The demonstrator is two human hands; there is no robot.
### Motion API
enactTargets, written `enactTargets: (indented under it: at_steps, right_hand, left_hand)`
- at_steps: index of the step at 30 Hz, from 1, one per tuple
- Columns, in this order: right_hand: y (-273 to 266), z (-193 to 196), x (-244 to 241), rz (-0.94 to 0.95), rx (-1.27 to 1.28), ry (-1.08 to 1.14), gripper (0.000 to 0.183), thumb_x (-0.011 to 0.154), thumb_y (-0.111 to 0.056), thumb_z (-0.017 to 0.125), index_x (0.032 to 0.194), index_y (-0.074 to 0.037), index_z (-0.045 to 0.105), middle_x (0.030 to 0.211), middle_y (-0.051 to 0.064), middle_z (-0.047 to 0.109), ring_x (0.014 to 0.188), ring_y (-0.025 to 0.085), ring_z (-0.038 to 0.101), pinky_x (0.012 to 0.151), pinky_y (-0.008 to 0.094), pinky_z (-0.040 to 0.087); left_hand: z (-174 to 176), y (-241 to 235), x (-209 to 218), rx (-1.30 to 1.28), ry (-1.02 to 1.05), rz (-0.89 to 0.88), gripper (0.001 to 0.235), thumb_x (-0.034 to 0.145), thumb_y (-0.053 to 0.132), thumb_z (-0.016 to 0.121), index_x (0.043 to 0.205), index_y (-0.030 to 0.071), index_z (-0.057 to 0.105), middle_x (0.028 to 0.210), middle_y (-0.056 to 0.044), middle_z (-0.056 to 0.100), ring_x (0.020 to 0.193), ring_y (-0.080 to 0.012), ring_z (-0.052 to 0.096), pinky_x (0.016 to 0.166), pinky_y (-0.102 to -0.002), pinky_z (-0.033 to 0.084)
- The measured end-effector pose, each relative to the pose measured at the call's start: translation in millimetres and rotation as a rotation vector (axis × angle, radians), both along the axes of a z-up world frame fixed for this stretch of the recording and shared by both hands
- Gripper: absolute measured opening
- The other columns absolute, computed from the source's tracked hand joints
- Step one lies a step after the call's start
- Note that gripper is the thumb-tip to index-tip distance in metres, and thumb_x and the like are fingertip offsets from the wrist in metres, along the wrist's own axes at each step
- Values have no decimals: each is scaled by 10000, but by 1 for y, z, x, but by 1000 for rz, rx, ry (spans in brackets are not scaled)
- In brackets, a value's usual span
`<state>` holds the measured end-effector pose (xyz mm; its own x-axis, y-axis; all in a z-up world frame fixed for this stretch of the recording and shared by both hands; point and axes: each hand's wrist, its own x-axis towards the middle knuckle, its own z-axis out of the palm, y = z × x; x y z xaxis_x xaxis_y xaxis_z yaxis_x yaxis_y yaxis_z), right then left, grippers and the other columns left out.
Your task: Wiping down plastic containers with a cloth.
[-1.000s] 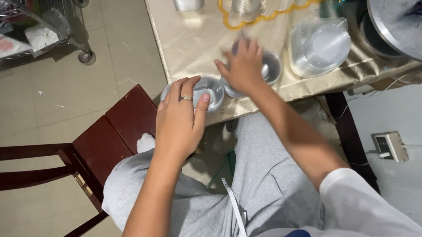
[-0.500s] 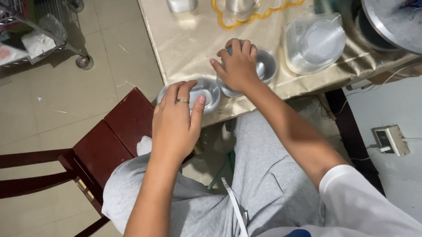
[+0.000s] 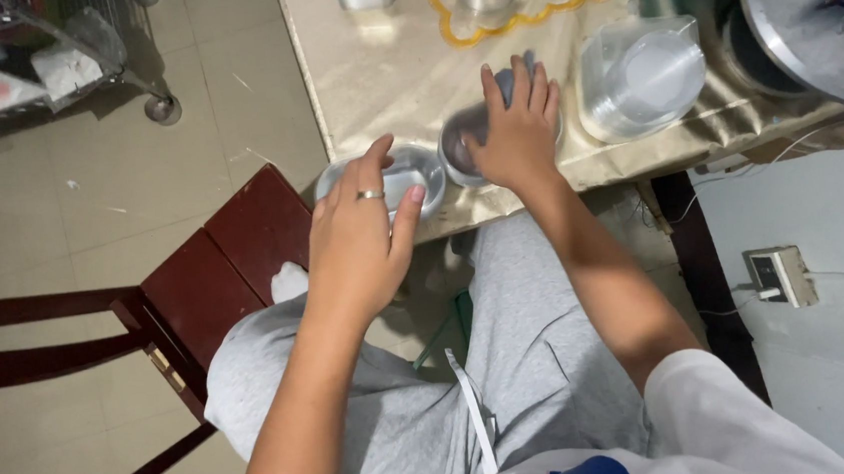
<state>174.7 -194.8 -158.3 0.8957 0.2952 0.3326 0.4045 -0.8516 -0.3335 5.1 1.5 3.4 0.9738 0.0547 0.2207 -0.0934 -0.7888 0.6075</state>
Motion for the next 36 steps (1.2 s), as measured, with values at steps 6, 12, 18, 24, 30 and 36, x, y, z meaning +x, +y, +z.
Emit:
enactTargets:
  at_steps: [6, 12, 18, 24, 30, 36]
  right_hand:
    - [1, -1, -8, 24, -139, 92, 818, 954, -508, 682, 1596, -97, 384, 1596, 285, 244, 1451, 562, 185, 1196, 665, 74]
    - [0, -3, 0, 29, -171, 144, 1012, 838, -578, 727, 1605, -79, 294, 1613, 314, 130, 1434, 604, 105, 1157, 668, 16]
    - [-3, 5, 11, 5, -164, 82, 626, 793, -463, 830, 1329, -185, 667, 1476, 218, 439, 1328, 490, 352, 1111, 618, 205]
    - [-12, 2, 27, 100, -51, 6, 246, 786, -361, 838, 957, -188, 797, 1003, 13, 670, 1039, 302, 558, 873, 486, 383]
    - [-15, 5, 14, 136, -2, -112, 197, 794, -327, 851, 897, -175, 781, 933, 24, 657, 971, 294, 561, 847, 466, 377]
    - [-19, 15, 13, 136, 56, -74, 180, 794, -249, 830, 941, -154, 785, 943, 18, 668, 986, 285, 556, 881, 463, 372]
  left_hand:
    - [1, -3, 4, -29, 18, 2, 576, 1010, 316, 598, 1480, 16, 455, 1264, -170, 665, 1149, -373, 635, 972, -483, 453]
    - [-9, -3, 6, 61, 36, 20, 565, 986, 312, 641, 1454, 43, 476, 1233, -161, 663, 1131, -358, 629, 959, -478, 457]
    - [-11, -2, 6, 95, 35, 31, 562, 961, 292, 655, 1445, 60, 486, 1223, -161, 659, 1133, -355, 626, 943, -483, 458]
    - [-12, 2, 4, 122, 40, 19, 532, 966, 280, 648, 1429, 63, 501, 1237, -171, 654, 1136, -354, 631, 927, -486, 468]
    - [-8, 1, 1, 124, 78, 14, 498, 971, 273, 638, 1409, 67, 522, 1234, -152, 667, 1118, -340, 638, 941, -492, 469]
    - [-5, 0, 0, 139, 102, 16, 497, 968, 282, 635, 1402, 62, 536, 1230, -156, 667, 1102, -333, 647, 939, -494, 474]
